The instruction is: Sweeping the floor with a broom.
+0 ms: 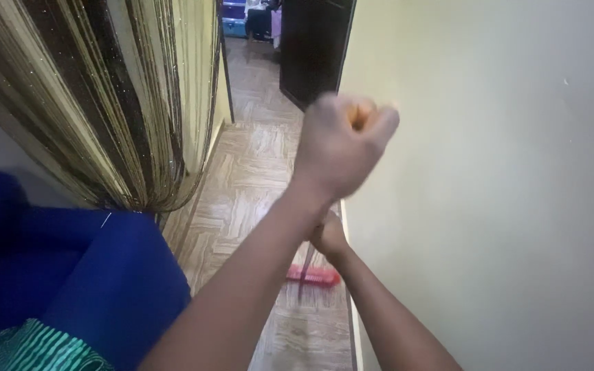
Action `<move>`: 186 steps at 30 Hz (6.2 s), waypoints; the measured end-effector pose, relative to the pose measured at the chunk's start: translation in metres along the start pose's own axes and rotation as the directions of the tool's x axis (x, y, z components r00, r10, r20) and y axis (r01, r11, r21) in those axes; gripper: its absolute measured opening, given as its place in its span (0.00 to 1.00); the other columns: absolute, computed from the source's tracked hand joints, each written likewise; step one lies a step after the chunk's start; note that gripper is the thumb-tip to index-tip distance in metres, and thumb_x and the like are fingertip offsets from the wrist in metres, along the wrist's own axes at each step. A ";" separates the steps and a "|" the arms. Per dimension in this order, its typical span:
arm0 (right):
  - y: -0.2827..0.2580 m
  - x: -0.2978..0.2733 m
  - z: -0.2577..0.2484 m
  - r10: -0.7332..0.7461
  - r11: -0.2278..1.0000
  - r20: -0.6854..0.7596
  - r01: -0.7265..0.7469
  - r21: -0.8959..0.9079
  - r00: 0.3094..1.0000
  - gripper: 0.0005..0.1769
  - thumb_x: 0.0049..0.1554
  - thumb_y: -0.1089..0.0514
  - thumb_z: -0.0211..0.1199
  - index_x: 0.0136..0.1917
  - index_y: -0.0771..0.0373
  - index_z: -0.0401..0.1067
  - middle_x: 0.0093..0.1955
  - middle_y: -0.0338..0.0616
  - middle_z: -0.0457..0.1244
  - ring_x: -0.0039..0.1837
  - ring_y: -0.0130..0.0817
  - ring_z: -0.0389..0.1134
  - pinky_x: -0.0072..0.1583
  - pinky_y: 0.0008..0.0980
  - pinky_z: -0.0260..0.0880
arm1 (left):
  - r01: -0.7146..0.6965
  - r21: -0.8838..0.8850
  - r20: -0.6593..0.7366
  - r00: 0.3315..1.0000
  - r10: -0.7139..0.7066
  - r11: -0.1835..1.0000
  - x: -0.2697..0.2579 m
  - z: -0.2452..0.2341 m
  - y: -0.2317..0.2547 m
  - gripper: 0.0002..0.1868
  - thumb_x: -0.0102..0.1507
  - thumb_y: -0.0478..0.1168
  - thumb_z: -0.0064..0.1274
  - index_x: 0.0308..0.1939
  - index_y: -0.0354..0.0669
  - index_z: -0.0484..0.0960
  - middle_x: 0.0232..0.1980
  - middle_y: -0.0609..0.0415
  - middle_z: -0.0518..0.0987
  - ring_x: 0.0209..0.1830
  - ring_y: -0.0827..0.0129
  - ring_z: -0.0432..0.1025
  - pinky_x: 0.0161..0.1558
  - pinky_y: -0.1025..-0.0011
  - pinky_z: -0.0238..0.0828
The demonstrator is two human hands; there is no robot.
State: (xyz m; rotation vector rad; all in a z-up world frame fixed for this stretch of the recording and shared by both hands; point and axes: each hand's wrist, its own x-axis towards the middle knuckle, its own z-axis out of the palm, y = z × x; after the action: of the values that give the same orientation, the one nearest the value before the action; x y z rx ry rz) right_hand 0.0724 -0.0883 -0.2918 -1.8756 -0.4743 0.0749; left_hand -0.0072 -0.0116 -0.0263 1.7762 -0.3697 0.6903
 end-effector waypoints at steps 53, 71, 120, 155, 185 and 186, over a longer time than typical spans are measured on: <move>0.024 -0.075 0.044 0.216 0.975 -0.144 -0.222 -0.021 0.966 0.23 0.54 0.56 0.67 0.26 0.70 0.62 0.25 0.47 0.55 0.31 0.35 0.55 0.39 0.45 0.59 | 0.263 0.072 0.037 0.963 -0.266 0.962 -0.043 -0.029 0.025 0.22 0.56 0.44 0.53 0.08 0.44 0.68 0.10 0.61 0.68 0.10 0.79 0.61 0.17 0.72 0.59; 0.067 -0.017 0.030 -0.052 0.800 0.089 -0.012 0.599 0.995 0.27 0.63 0.52 0.59 0.72 0.58 0.59 0.67 0.46 0.58 0.70 0.37 0.60 0.70 0.44 0.61 | 0.122 0.082 0.083 0.988 -0.128 0.989 -0.077 -0.013 -0.005 0.23 0.61 0.47 0.49 0.12 0.43 0.72 0.12 0.58 0.68 0.11 0.77 0.61 0.18 0.69 0.60; -0.019 -0.056 0.095 0.245 0.954 0.178 -0.269 0.129 0.953 0.29 0.58 0.58 0.61 0.71 0.67 0.63 0.67 0.51 0.65 0.66 0.40 0.67 0.62 0.38 0.71 | 0.050 -0.002 -0.284 0.957 -0.049 0.999 -0.018 -0.071 0.037 0.22 0.59 0.43 0.49 0.11 0.44 0.64 0.11 0.60 0.67 0.11 0.78 0.62 0.19 0.70 0.62; 0.106 0.028 0.052 -0.328 0.916 0.071 0.299 0.267 0.942 0.29 0.63 0.40 0.55 0.65 0.64 0.70 0.60 0.45 0.68 0.62 0.33 0.69 0.61 0.34 0.70 | 0.194 0.117 0.056 0.978 -0.201 0.974 -0.027 -0.012 -0.051 0.23 0.58 0.42 0.52 0.14 0.33 0.64 0.13 0.48 0.61 0.13 0.72 0.56 0.18 0.65 0.57; 0.101 0.011 -0.010 -0.136 0.964 0.178 0.089 0.252 0.975 0.25 0.59 0.59 0.64 0.66 0.65 0.60 0.63 0.43 0.60 0.65 0.31 0.60 0.64 0.38 0.62 | 0.177 0.069 0.251 0.949 -0.189 0.982 -0.052 0.025 -0.047 0.22 0.57 0.45 0.53 0.11 0.43 0.65 0.11 0.56 0.62 0.12 0.75 0.55 0.17 0.67 0.54; 0.139 0.025 -0.006 -0.129 0.866 0.015 0.105 0.488 0.992 0.27 0.58 0.57 0.60 0.67 0.66 0.57 0.63 0.46 0.60 0.66 0.32 0.62 0.65 0.37 0.65 | 0.198 0.074 0.246 0.946 -0.211 0.977 -0.059 0.031 -0.062 0.22 0.57 0.44 0.52 0.11 0.41 0.65 0.11 0.54 0.62 0.13 0.75 0.55 0.17 0.66 0.54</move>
State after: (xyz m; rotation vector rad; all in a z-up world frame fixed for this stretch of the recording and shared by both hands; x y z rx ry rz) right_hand 0.1368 -0.1228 -0.4132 -1.3471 -0.5441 0.1444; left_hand -0.0091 -0.0270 -0.1162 1.9228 -0.3351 0.3281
